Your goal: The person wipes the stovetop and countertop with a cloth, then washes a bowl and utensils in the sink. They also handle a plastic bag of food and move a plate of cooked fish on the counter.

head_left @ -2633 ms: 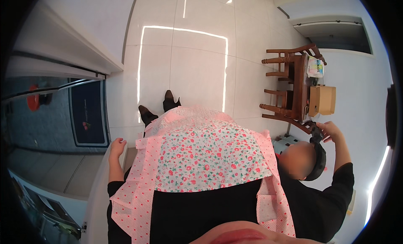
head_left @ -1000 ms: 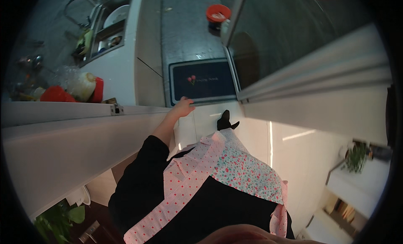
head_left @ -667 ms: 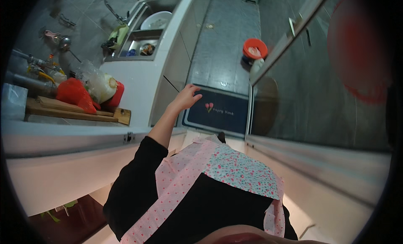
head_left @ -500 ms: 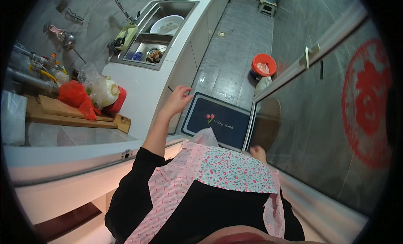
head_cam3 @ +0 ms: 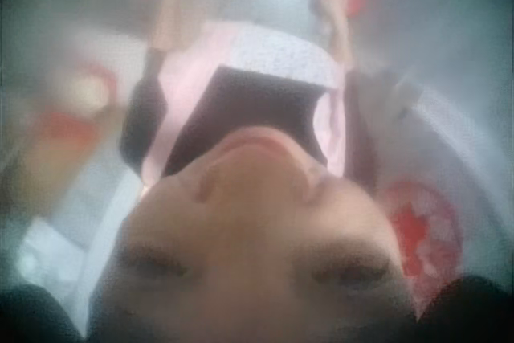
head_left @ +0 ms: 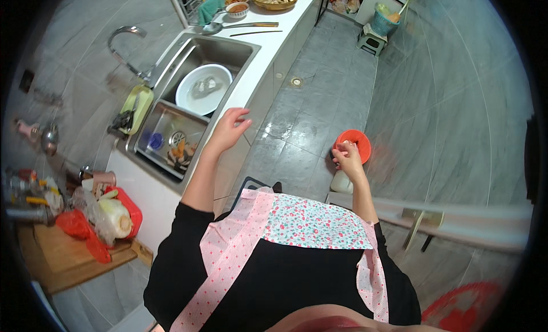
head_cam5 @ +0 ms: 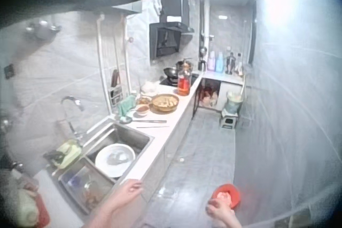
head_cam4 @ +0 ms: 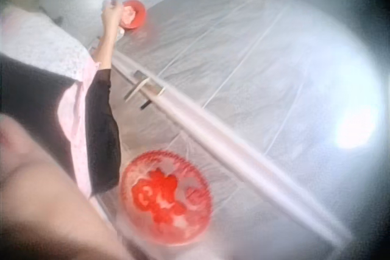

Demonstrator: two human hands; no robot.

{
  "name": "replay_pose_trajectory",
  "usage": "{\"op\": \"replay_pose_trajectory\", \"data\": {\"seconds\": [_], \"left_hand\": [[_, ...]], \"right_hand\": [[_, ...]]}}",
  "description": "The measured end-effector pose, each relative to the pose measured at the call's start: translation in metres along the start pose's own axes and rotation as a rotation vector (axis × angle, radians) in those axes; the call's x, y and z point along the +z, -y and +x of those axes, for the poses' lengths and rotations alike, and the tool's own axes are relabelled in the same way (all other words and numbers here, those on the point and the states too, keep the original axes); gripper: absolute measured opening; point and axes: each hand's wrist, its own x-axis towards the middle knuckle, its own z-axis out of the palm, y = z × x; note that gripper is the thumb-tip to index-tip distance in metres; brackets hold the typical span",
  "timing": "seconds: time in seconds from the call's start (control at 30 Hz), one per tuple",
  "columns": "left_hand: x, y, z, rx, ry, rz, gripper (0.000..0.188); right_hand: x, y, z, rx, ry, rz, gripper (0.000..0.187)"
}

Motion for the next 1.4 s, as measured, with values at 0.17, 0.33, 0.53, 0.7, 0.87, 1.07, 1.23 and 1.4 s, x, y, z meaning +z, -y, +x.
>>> {"op": "replay_pose_trajectory", "data": {"seconds": [0.17, 0.33, 0.53, 0.7, 0.87, 1.07, 1.23, 1.4], "left_hand": [[0.076, -0.040, 0.265, 0.093, 0.138, 0.020, 0.037], [0.120, -0.054, 0.511, 0.211, 0.095, 0.025, 0.038], [0.154, -0.105, 0.766, -0.005, -0.021, 0.019, 0.038], [0.164, -0.152, 0.951, 0.062, -0.064, -0.011, 0.040], [0.184, -0.152, 1.144, 0.089, -0.219, -0.057, 0.038], [0.178, -0.150, 1.395, 0.182, -0.537, 0.074, 0.035], [0.108, -0.211, 1.546, 0.418, -0.643, 0.497, 0.040], [0.080, -0.263, 1.657, 0.411, -0.459, 0.909, 0.043]], "right_hand": [[-0.128, 0.009, 0.190, 0.144, -0.247, 0.116, 0.039], [-0.233, 0.003, 0.417, 0.245, -0.281, 0.059, 0.038], [-0.354, 0.093, 0.717, 0.084, -0.128, -0.079, 0.042], [-0.403, 0.235, 0.948, -0.351, 0.002, -0.407, 0.040], [-0.431, 0.381, 1.145, -0.685, 0.118, -0.458, 0.039], [-0.466, 0.523, 1.365, -0.932, 0.138, -0.636, 0.044], [-0.498, 0.637, 1.495, -1.243, 0.041, -0.722, 0.066], [-0.489, 0.709, 1.597, -1.704, 0.116, -0.680, 0.071]]}}
